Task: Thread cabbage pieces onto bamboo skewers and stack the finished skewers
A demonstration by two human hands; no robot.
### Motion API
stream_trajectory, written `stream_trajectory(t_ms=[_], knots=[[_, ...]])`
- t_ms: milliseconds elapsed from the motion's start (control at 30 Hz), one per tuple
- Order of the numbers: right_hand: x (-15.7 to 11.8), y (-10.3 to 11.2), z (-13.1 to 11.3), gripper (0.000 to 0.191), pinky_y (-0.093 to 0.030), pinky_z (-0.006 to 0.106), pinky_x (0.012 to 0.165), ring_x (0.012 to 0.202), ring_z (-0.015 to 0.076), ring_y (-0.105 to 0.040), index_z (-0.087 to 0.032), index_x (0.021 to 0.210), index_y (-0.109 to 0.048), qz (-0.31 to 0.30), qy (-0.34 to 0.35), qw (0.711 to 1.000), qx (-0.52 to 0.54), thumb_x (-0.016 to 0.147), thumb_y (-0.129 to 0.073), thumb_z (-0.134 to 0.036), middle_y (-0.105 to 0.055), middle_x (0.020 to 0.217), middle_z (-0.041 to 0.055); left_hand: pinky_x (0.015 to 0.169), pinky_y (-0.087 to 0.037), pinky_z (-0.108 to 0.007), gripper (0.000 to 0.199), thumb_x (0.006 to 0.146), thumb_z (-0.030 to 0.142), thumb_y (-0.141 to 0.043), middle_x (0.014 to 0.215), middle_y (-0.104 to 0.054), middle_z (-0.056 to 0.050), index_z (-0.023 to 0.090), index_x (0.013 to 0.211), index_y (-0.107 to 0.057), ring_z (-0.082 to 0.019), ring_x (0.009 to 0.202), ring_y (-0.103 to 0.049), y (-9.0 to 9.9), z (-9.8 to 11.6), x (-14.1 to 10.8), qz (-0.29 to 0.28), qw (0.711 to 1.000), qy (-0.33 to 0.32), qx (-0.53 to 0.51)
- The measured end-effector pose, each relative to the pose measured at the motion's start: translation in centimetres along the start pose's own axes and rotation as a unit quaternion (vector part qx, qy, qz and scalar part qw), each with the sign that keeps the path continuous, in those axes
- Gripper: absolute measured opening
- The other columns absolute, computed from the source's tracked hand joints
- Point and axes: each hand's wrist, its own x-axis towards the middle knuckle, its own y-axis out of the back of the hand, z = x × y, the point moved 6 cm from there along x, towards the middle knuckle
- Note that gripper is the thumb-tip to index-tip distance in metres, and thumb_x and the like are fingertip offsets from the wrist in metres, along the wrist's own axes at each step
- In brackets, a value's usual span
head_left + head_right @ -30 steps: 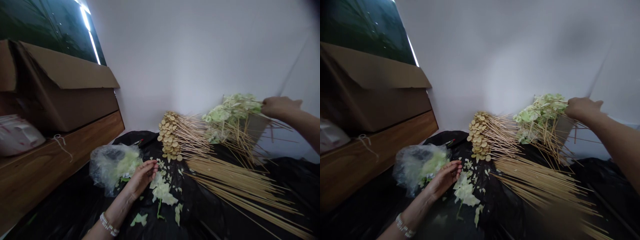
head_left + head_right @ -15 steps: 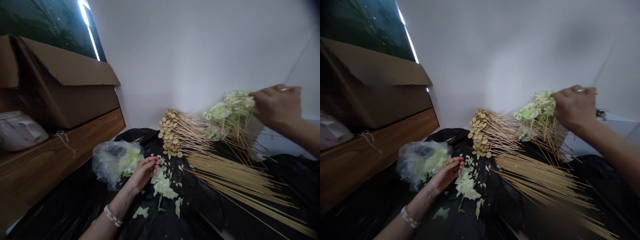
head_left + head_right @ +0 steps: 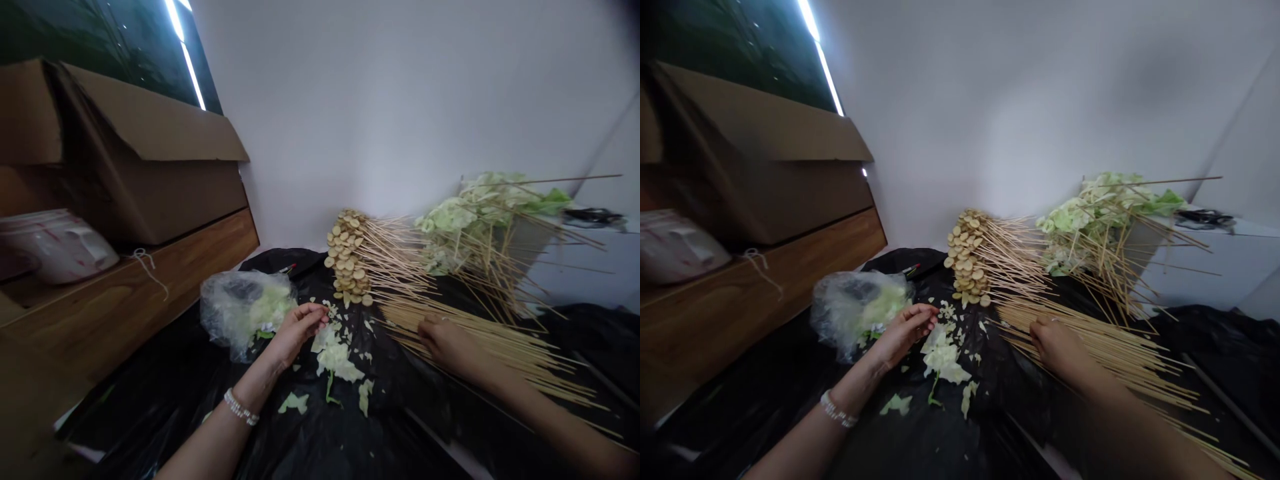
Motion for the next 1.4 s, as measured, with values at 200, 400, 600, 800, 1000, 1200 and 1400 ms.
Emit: stream_trajectory(t_ms=[200,400,600,800,1000,1200,1400], knots=[[-0.1,0.3,-0.4,0.023,-0.032,0.026,0.065,0.070,0.0155,-0.055,-0.017,0.075,-0.057,0.014,0.001,1.000,-0.002,0.090,-0.039,-0.018,-0.063,0.080,0.0078,0.053,-0.031,-0.023,0.036,0.077,0.049,-0.065,0.056,-0.057,-0.001,0.014,0.070,-0.071,-0.011,0.054,-0.045,-0.8,0.5,-0.4,-0.062,0.968,-0.079,0.231],[0.7,2.4,-2.5,0.026,-0.030,0.027,0.062,0.068,0.0163,-0.056,-0.019,0.081,-0.056,0.027,0.014,0.999,-0.025,0.094,-0.035,-0.023,-0.064,0.076,0.0054,0.057,-0.033,-0.024,0.026,0.071,0.044,-0.071,0.069,-0.061,-0.003,0.018,0.069,-0.072,-0.014,0.062,-0.049,-1.5,0.5,-1.2,-0.087,0.907,-0.167,0.377],[1.5,3.3,-5.6,0.021,-0.028,0.028,0.060,0.072,0.0191,-0.062,-0.020,0.093,-0.062,0.002,0.014,0.993,-0.114,0.089,-0.041,-0.015,-0.068,0.082,0.0076,0.063,-0.035,-0.025,0.020,0.064,0.035,-0.077,0.078,-0.063,-0.003,0.021,0.077,-0.072,-0.017,0.072,-0.053,-1.4,0.3,-1.5,-0.107,0.863,-0.183,0.459],[1.1,2.6,-5.1,0.021,-0.029,0.028,0.058,0.072,0.0202,-0.063,-0.020,0.088,-0.063,-0.016,-0.010,0.994,-0.105,0.086,-0.044,-0.013,-0.068,0.081,0.0087,0.068,-0.037,-0.026,0.019,0.063,0.030,-0.077,0.085,-0.062,-0.004,0.022,0.080,-0.073,-0.019,0.079,-0.055,-1.6,0.2,-1.7,-0.108,0.848,-0.191,0.483],[2.0,5.7,-7.3,0.023,-0.030,0.028,0.058,0.066,0.0180,-0.059,-0.021,0.090,-0.053,0.116,0.000,0.993,-0.003,0.095,-0.031,-0.025,-0.065,0.083,0.0068,0.065,-0.038,-0.025,0.016,0.070,0.029,-0.072,0.077,-0.062,-0.003,0.018,0.079,-0.067,-0.015,0.071,-0.053,-1.3,0.4,-1.1,-0.066,0.927,-0.162,0.332],[2.8,4.0,-10.8,0.024,-0.038,0.027,0.064,0.066,0.0172,-0.058,-0.022,0.092,-0.049,0.169,0.028,0.954,0.246,0.097,-0.028,-0.033,-0.062,0.074,0.0026,0.057,-0.035,-0.021,0.032,0.063,0.037,-0.079,0.069,-0.061,0.001,0.016,0.077,-0.058,-0.009,0.059,-0.050,-0.7,0.2,-0.4,-0.034,0.988,-0.071,0.130],[1.7,1.7,-12.3,0.030,-0.038,0.026,0.062,0.065,0.0165,-0.057,-0.023,0.094,-0.057,0.109,0.036,0.941,0.318,0.095,-0.035,-0.043,-0.062,0.073,0.0010,0.057,-0.037,-0.021,0.030,0.061,0.031,-0.081,0.066,-0.060,0.002,0.016,0.076,-0.060,-0.010,0.059,-0.051,-1.1,-0.2,-0.5,0.005,0.984,-0.109,0.142]])
